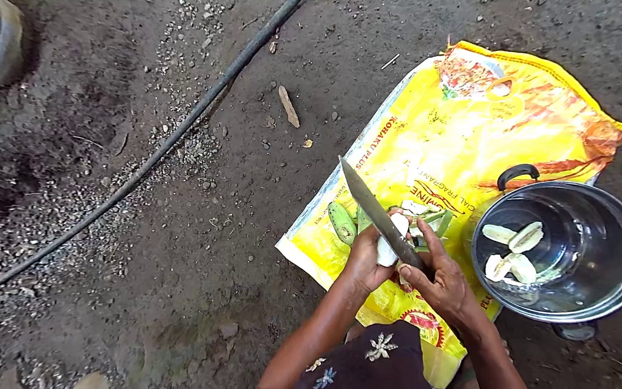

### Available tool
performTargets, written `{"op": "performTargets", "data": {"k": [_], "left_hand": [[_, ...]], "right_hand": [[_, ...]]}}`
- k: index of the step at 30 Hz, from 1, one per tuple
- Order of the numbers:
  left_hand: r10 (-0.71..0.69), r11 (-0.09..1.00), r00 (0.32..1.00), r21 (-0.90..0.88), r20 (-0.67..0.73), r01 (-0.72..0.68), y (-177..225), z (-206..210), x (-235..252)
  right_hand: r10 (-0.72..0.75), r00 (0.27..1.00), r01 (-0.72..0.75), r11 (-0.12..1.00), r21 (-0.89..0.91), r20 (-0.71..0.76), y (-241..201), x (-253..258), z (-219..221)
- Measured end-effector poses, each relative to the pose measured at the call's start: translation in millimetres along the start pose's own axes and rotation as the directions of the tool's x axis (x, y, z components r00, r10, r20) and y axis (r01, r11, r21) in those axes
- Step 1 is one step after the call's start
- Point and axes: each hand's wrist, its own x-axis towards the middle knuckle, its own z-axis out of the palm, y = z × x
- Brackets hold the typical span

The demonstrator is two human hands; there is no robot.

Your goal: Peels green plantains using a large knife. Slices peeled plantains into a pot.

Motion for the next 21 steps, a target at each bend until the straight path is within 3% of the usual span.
{"op": "performTargets", "data": {"k": [4,10,14,21], "left_hand": [[0.005,0.999,0.996,0.051,-0.087,-0.001,6.1,4.6,8.3],[-0.035,0.999,0.999,0.035,-0.004,0.035,-1.7,0.9,5.6],[-0.042,0.998,0.998,0.042,-0.048,0.044,1.3,7.4,4.3],[-0.006,0.999,1.0,0.053,0.011,0.006,-0.3,2.8,1.8]], "right_hand": [[-0.013,0.999,0.011,0.999,0.036,0.053,-5.1,-0.5,6.7],[0.029,0.998,-0.033,0.998,0.062,0.053,0.2,3.8,-0.1],[0.013,0.998,-0.018,0.997,0.071,0.064,-0.6,2.9,-0.4],[0.054,0.998,-0.061,0.981,0.183,0.04,4.3,3.3,-2.1]]}}
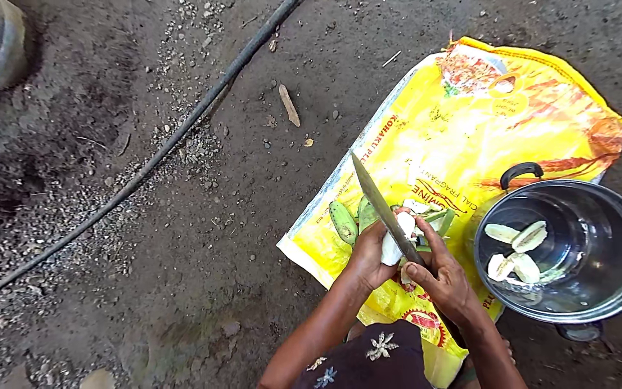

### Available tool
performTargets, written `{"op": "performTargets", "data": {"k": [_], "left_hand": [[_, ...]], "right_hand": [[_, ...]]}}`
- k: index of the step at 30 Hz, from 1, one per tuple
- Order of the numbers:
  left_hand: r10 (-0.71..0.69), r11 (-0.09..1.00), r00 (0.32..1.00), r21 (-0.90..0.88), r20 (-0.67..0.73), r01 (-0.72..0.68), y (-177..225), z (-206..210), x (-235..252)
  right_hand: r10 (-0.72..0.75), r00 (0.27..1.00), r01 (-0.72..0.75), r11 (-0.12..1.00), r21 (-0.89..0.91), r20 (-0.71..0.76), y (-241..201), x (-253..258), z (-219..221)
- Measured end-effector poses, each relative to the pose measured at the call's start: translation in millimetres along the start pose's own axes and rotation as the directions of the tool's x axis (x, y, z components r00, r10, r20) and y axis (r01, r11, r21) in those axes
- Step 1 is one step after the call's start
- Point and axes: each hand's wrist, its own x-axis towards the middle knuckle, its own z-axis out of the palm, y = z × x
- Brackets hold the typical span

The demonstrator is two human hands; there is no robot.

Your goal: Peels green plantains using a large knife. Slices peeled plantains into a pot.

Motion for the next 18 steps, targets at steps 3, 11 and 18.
{"op": "performTargets", "data": {"k": [3,11,18], "left_hand": [[-0.003,1.0,1.0,0.007,-0.02,0.003,-1.0,0.1,0.7],[-0.006,0.992,1.0,0.122,-0.024,0.009,0.1,-0.5,-4.7],[-0.066,0.99,0.998,0.127,0.001,0.065,5.3,-2.2,-0.9]], "right_hand": [[0.004,1.0,-0.003,1.0,0.022,-0.007,-0.6,-0.3,0.9],[0.004,0.995,0.009,0.99,0.137,-0.097,0.1,0.9,0.5],[0.038,0.994,-0.022,0.987,0.157,-0.1,4.5,-0.1,-4.3]]}}
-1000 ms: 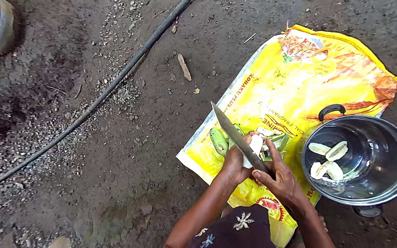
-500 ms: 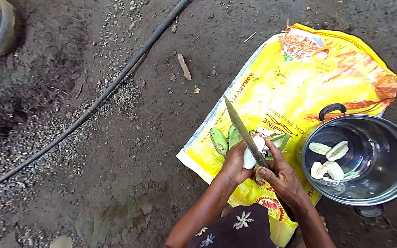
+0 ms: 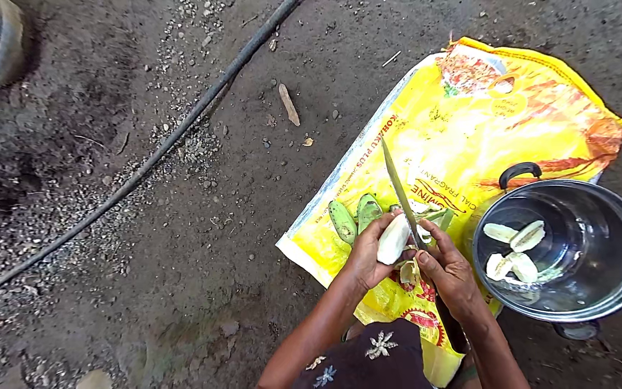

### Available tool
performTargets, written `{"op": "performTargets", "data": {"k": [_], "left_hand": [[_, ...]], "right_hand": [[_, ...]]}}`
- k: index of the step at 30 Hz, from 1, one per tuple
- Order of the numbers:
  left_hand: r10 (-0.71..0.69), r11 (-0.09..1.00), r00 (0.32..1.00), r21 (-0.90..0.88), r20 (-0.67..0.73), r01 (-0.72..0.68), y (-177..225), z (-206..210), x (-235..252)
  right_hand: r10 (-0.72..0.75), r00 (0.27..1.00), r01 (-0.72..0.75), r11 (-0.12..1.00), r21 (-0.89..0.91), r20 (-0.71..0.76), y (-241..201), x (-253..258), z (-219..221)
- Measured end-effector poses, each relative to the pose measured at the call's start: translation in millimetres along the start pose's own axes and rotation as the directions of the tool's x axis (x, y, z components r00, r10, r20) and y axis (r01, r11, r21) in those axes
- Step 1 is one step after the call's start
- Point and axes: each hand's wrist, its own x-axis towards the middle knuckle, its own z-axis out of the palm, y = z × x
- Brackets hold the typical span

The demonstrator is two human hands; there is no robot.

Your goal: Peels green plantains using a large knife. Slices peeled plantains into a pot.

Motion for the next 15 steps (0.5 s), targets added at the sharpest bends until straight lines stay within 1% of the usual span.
{"op": "performTargets", "data": {"k": [4,7,9,11,15], "left_hand": [[0.07,0.997,0.997,-0.028,-0.037,-0.071,2.1,-6.3,7.0],[0.118,0.992,0.992,-0.048,0.05,-0.116,-1.4,-11.4,8.7],[0.129,0.988,0.987,-0.103,0.096,-0.119,-2.1,-12.7,8.1],[0.128,0.985,0.985,-0.133,0.114,-0.112,-1.6,-14.5,8.2],[0.127,0.99,0.987,-0.07,0.099,-0.121,-1.9,-11.1,9.3]], "right_hand": [[0.001,0.999,0.003,0.997,-0.073,0.054,-8.6,-3.2,2.3],[-0.012,0.996,0.026,0.987,-0.161,0.091,-9.4,-4.3,8.0],[-0.024,0.993,0.044,0.983,-0.179,0.112,-8.6,-4.2,11.3],[-0.043,0.992,0.064,0.981,-0.182,0.12,-7.2,-3.9,13.0],[-0.037,0.99,0.064,0.979,-0.195,0.135,-9.2,-5.5,14.1]]}}
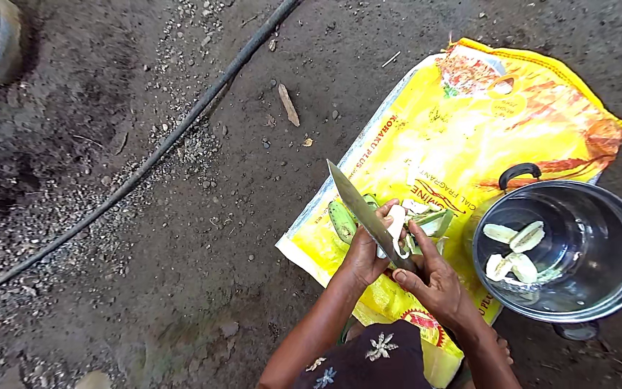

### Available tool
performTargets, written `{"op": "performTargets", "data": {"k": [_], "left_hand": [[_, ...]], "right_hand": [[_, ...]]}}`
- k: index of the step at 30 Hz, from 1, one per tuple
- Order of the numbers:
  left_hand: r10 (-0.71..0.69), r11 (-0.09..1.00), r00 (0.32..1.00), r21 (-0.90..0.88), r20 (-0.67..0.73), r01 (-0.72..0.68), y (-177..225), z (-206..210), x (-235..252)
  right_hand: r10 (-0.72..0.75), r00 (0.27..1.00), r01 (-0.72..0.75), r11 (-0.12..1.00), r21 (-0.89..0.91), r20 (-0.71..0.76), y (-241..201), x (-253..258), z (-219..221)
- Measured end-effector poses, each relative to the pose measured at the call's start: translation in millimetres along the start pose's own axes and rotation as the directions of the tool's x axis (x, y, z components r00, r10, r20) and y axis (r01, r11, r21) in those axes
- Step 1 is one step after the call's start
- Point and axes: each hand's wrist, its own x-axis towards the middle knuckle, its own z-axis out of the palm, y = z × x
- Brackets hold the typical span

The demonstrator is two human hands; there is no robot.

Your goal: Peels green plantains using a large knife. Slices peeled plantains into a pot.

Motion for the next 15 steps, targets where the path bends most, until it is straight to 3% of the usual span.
{"op": "performTargets", "data": {"k": [5,15], "left_hand": [[0.008,1.0,0.993,-0.002,-0.12,-0.008,-2.2,9.5,2.6],[0.108,0.991,0.979,0.095,-0.173,-0.093,-5.7,13.5,-3.1]], "right_hand": [[-0.037,0.999,0.036,0.999,-0.007,-0.01,-0.4,-0.6,5.0],[-0.07,0.997,0.07,0.997,0.033,-0.018,4.8,-0.1,7.5]]}}
